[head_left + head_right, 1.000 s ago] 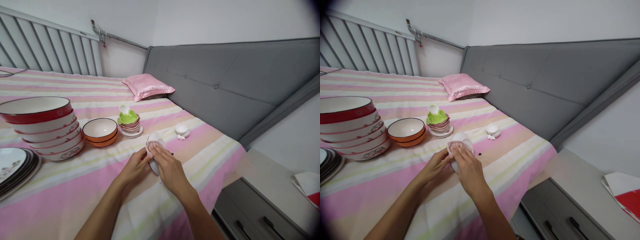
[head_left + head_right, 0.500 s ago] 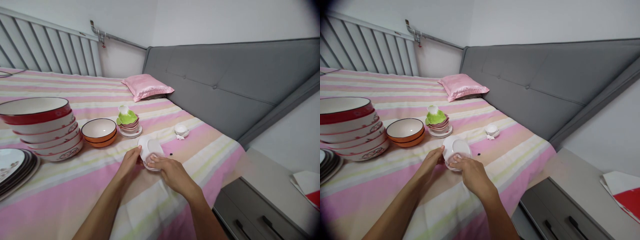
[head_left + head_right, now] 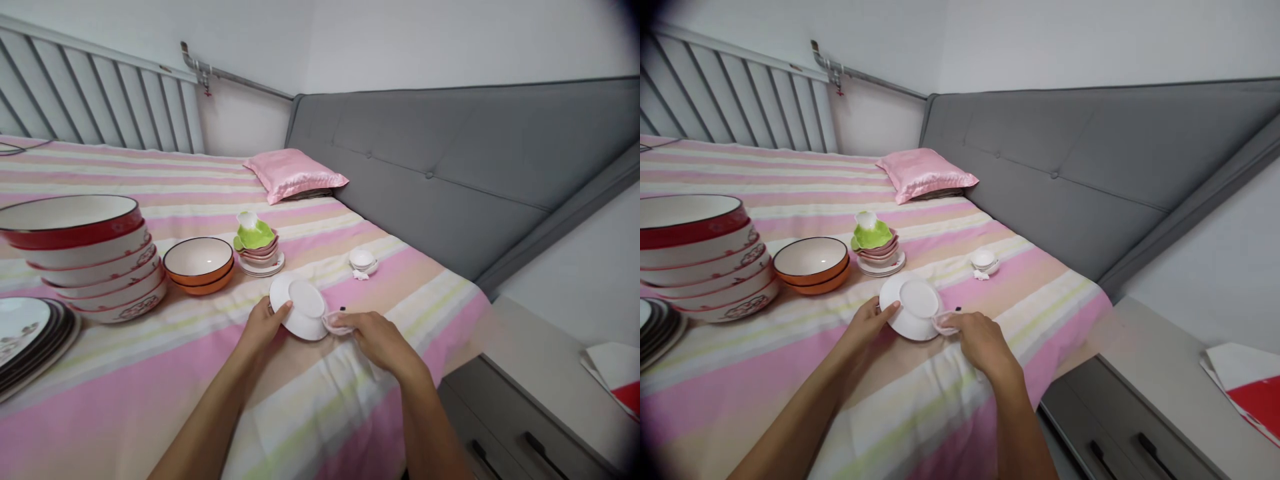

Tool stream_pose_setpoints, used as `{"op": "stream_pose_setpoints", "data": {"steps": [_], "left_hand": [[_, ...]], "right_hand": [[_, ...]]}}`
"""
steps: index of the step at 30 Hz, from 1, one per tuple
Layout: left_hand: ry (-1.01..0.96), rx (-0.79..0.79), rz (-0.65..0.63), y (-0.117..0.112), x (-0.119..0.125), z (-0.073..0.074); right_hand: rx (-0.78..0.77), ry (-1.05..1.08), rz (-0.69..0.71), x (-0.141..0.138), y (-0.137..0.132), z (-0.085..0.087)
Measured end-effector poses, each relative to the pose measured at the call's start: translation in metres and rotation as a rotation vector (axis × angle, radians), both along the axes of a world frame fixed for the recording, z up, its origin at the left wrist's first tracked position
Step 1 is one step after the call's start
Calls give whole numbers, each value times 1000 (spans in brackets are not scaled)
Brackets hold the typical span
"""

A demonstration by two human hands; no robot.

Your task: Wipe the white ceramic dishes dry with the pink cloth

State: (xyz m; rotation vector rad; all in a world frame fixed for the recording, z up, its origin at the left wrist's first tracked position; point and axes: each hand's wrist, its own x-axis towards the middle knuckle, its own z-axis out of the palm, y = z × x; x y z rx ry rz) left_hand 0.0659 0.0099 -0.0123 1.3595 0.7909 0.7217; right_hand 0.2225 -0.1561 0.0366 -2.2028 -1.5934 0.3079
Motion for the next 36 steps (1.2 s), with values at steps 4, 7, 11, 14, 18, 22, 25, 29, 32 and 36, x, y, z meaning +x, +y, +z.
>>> {"op": "stream_pose_setpoints", "data": {"steps": [4, 7, 11, 14, 18, 22, 25, 29, 32, 36], "left_hand": [[-48, -8, 14, -6, 3, 3], [-84, -15, -6, -11, 4, 8], [-135, 23, -106, -17, 7, 10], [-174, 145, -234, -23, 9, 10], [-160, 308, -264, -26, 8, 11], [32, 563, -183, -23, -2, 19], [187, 832, -142, -21, -8, 25], [261, 1100, -262, -22, -6, 28], [307, 1153, -540, -26, -1, 24], [372, 1056, -675, -29, -4, 22]], "right_hand": [[162, -18, -156, 1, 5, 3], [325, 23, -191, -1, 15, 0], [438, 63, -175, -9, 27, -6], [429, 76, -111, -16, 30, -7], [299, 94, -58, -22, 25, 0], [279, 109, -156, -17, 14, 12], [443, 34, -353, -12, 6, 20], [628, -76, -550, -10, -1, 27], [612, -90, -566, -11, -2, 28], [461, -39, -543, -9, 8, 18]]}}
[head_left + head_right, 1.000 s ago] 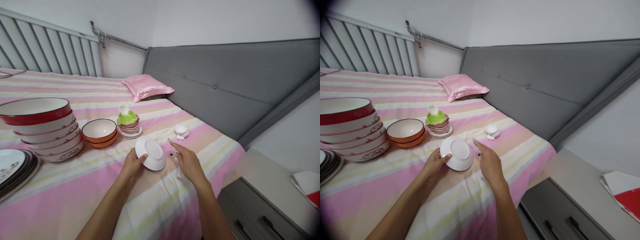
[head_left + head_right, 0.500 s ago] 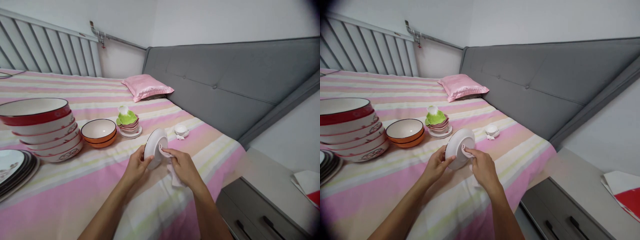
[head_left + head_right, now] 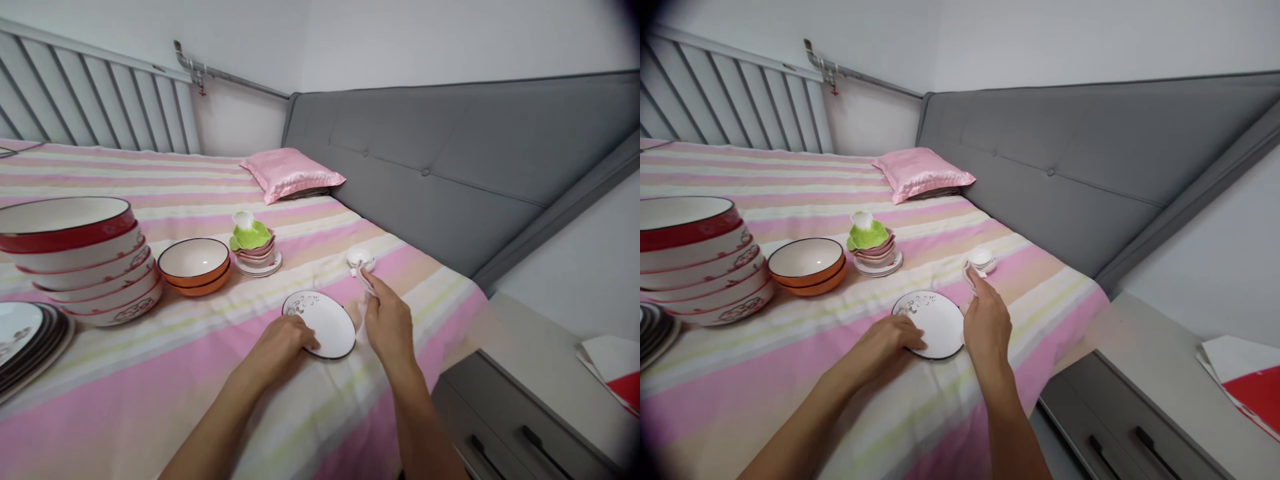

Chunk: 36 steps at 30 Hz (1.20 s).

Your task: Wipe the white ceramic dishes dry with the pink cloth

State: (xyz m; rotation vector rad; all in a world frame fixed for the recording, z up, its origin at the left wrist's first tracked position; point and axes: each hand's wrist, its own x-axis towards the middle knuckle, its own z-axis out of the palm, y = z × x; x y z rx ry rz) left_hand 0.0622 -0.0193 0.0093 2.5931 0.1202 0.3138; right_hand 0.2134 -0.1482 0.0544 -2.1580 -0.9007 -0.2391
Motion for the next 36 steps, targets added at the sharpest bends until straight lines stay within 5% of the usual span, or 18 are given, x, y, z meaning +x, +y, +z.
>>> {"op": "stream_pose_setpoints", "data": {"steps": [6, 12, 14, 18, 27, 36], "left_hand": [[140, -191, 160, 11, -17, 14], [164, -120, 745, 33, -19, 11], [182, -131, 828, 37, -17, 4], [222, -196, 819, 37, -11, -12], [194, -431, 712, 37, -4, -27], [119, -650, 770, 39, -1, -32]], "right_hand": [[-51, 39, 134, 5, 29, -45], [-344, -29, 256, -9, 48, -93], [-420, -41, 274, -11, 50, -99], [-507, -71, 412, -11, 52, -97], [-391, -17, 790, -18, 45, -84], [-398, 272, 902, -13, 21, -57]]}}
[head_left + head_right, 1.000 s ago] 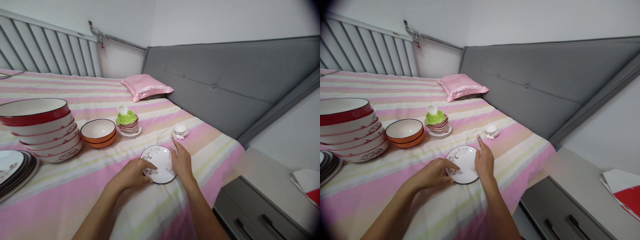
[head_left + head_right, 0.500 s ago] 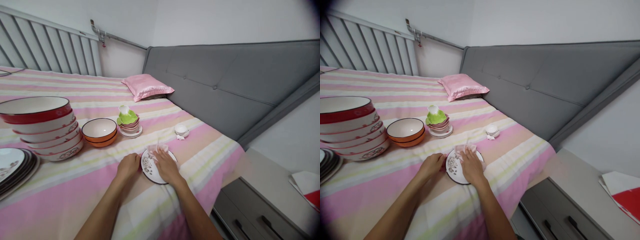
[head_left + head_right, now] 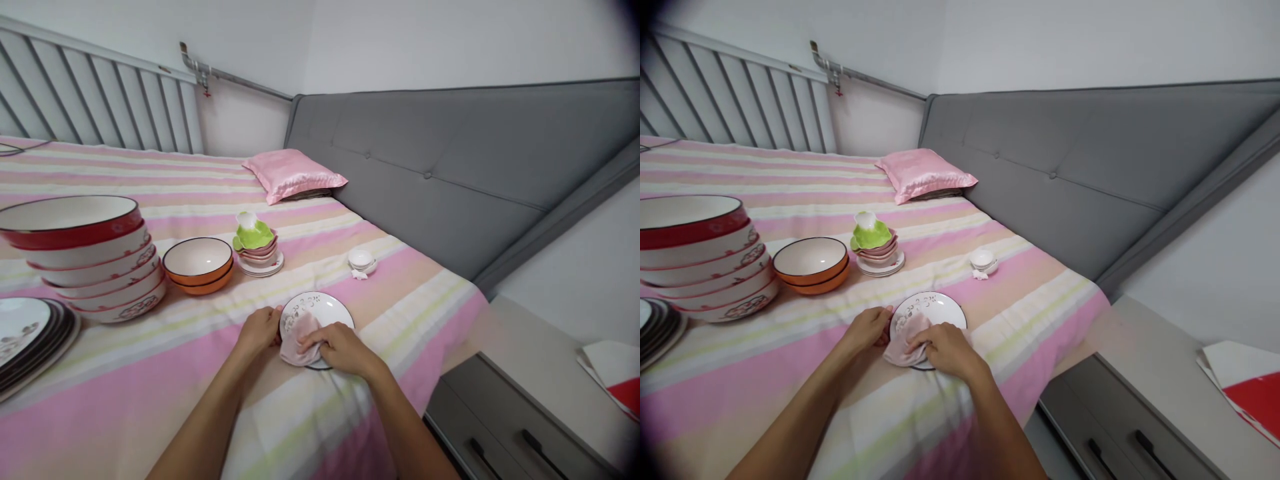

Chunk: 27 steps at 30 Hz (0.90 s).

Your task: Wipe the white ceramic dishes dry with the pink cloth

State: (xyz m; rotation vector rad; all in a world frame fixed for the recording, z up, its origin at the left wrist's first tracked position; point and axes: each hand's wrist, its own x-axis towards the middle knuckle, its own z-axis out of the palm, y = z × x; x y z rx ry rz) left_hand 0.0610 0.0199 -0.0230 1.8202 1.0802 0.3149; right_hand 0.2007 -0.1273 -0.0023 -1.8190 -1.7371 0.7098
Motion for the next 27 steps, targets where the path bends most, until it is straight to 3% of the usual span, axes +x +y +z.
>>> {"op": "stream_pose_setpoints", "data": {"steps": [4, 7, 10, 13, 15, 17, 21, 27], "left_hand": [[-66, -136, 64, -5, 3, -4], [-135, -255, 94, -13, 5, -3], [-193, -393, 71, -21, 7, 0], [-233, -528, 24, -27, 10, 4], [-252, -594, 12, -29, 12, 5], [-276, -639, 22, -29, 13, 4], [-373, -709, 49, -22, 13, -3], [-604, -796, 92, -14, 6, -10]], "right_hand": [[-45, 56, -22, 16, -15, 12], [13, 138, -81, 38, -29, 19], [235, 165, -352, 68, -39, 14], [403, 113, -785, 95, -41, -6], [409, 77, -874, 104, -38, -24], [373, 32, -887, 104, -32, -41], [317, -73, -776, 89, -25, -62], [297, -142, -725, 75, -32, -66]]}}
